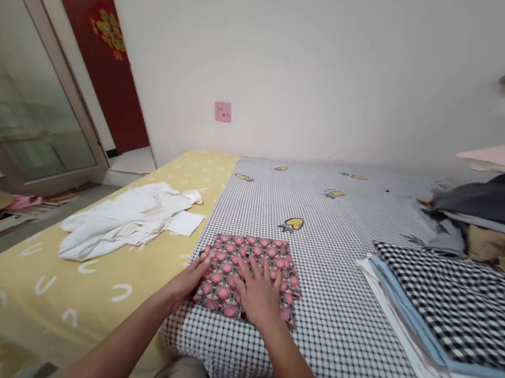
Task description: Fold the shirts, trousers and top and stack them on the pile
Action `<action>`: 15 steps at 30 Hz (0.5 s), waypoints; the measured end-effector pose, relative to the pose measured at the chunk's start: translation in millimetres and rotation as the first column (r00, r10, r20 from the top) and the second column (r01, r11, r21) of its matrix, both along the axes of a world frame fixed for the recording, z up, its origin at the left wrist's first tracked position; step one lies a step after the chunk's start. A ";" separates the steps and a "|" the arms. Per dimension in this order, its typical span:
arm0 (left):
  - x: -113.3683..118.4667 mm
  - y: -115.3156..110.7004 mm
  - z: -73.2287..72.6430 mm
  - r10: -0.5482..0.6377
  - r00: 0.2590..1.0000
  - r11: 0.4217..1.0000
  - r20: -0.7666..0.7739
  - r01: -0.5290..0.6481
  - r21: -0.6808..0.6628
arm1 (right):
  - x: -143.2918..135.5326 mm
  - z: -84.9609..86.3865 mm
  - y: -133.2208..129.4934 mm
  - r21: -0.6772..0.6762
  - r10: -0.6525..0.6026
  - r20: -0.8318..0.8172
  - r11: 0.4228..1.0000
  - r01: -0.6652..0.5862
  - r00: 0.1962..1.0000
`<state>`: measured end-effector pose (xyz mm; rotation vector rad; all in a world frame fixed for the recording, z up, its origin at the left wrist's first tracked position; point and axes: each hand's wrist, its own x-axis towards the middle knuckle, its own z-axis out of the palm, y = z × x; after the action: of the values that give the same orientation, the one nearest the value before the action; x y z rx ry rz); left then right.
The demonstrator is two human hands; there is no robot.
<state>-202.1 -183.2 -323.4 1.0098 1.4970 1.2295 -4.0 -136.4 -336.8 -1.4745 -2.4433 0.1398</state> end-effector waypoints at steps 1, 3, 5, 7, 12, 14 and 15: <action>0.3 -4.4 0.9 -0.012 1.000 1.000 0.013 0.012 -0.002 | -2.9 -9.2 1.2 -0.026 0.000 0.021 1.000 0.001 1.000; 2.2 -11.8 -1.2 -0.036 0.999 0.999 0.039 0.036 -0.015 | -4.7 -22.0 4.1 -0.028 -0.006 0.037 1.000 0.007 0.999; 5.1 -16.2 -7.7 -0.032 0.998 0.999 0.052 0.033 -0.013 | -3.3 -27.7 6.0 -0.006 -0.012 0.034 1.000 0.012 0.999; 8.0 -17.2 -16.2 0.016 1.000 1.000 0.016 -0.016 0.014 | -1.4 -29.1 6.7 0.012 -0.009 0.031 1.000 0.009 0.999; 8.6 -12.1 -26.2 0.108 0.969 0.994 -0.223 -0.100 0.046 | 0.1 -30.1 6.8 0.010 -0.002 0.051 1.000 0.002 0.999; 6.6 -10.7 -23.4 0.088 0.961 0.996 -0.262 -0.088 0.009 | 0.0 -30.9 7.3 0.009 -0.005 0.056 1.000 0.004 0.998; 5.5 -10.8 -21.4 0.079 0.960 0.996 -0.270 -0.085 -0.010 | 0.1 -31.2 7.6 0.008 -0.006 0.057 1.000 0.006 0.998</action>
<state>-196.5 -194.0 -344.7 1.1459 1.7737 1.1649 -3.9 -128.8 -368.1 -1.5021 -2.4812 0.0877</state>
